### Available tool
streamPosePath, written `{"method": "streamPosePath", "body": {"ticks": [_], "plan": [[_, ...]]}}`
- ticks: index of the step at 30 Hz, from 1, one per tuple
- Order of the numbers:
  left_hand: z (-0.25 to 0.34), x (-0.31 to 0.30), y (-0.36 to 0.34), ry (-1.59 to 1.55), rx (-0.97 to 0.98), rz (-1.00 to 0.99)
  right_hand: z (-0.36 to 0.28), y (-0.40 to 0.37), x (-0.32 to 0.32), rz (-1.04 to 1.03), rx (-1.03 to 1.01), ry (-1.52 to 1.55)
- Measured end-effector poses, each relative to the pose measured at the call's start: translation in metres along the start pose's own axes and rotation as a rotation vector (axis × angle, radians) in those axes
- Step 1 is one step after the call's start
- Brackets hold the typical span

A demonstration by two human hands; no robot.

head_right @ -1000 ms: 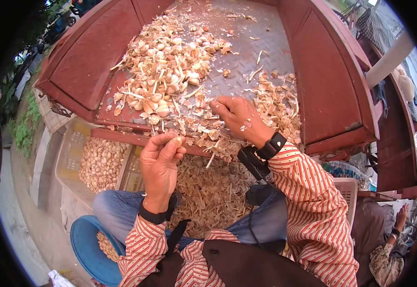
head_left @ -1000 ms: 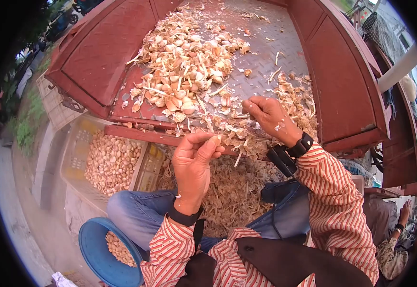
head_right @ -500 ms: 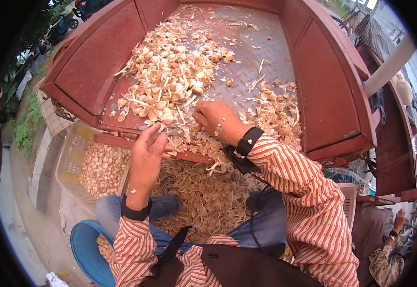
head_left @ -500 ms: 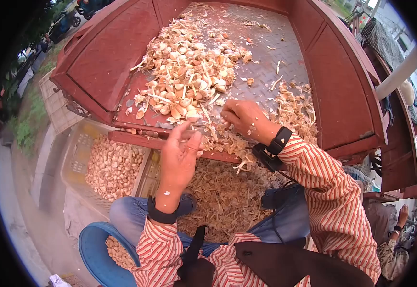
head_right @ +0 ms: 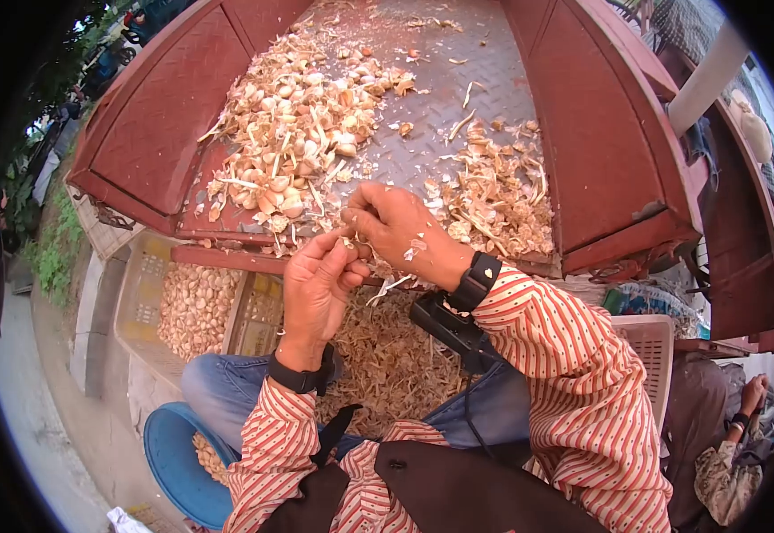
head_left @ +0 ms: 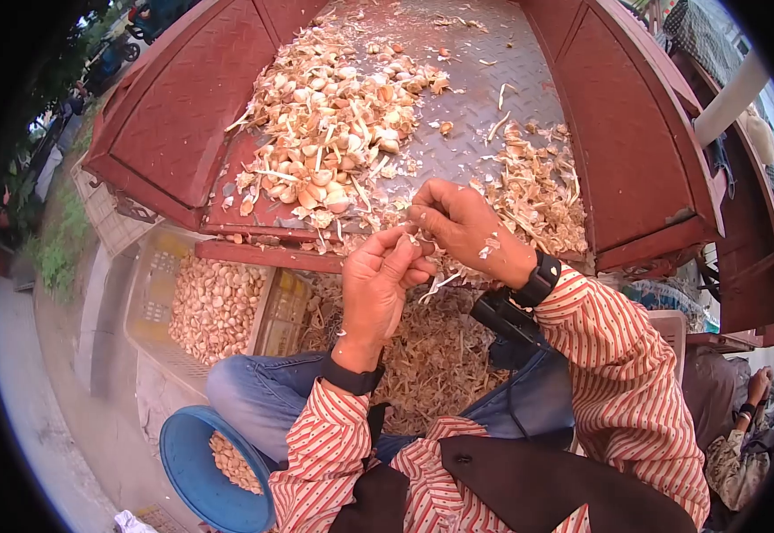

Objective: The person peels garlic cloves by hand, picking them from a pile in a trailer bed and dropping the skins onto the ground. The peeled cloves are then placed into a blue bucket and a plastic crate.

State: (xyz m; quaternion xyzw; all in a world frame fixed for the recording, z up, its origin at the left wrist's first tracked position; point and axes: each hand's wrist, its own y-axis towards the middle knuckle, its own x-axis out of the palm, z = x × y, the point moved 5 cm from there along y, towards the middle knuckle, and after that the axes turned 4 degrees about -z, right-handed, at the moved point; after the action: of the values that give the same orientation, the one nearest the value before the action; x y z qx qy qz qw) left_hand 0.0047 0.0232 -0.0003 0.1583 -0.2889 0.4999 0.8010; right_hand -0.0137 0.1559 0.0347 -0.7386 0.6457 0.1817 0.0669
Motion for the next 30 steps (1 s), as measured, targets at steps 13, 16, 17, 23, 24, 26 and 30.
{"method": "streamPosePath", "body": {"ticks": [13,16,17,23,24,26,30], "plan": [[0.196,-0.22,-0.085,0.634,0.36,0.718,0.034,0.118,-0.024,-0.059,-0.295,-0.885],[0.186,-0.188,-0.084,0.455,0.329,0.506,0.037,0.139,-0.006,-0.243,-0.318,-1.034],[0.171,-0.167,-0.08,0.285,0.283,0.396,0.036,0.135,-0.002,-0.241,-0.189,-1.073],[0.08,-0.071,-0.035,-0.365,-0.017,0.042,0.03,0.065,-0.003,-0.325,-0.081,-1.115],[0.072,-0.061,-0.032,-0.408,-0.041,0.027,0.018,0.049,-0.006,-0.149,-0.317,-1.048],[0.06,-0.05,-0.029,-0.459,-0.07,-0.055,-0.009,0.025,-0.005,0.008,-0.417,-0.933],[0.045,-0.033,-0.032,-0.368,-0.102,-0.156,-0.024,0.001,0.001,-0.067,-0.289,-0.554]]}}
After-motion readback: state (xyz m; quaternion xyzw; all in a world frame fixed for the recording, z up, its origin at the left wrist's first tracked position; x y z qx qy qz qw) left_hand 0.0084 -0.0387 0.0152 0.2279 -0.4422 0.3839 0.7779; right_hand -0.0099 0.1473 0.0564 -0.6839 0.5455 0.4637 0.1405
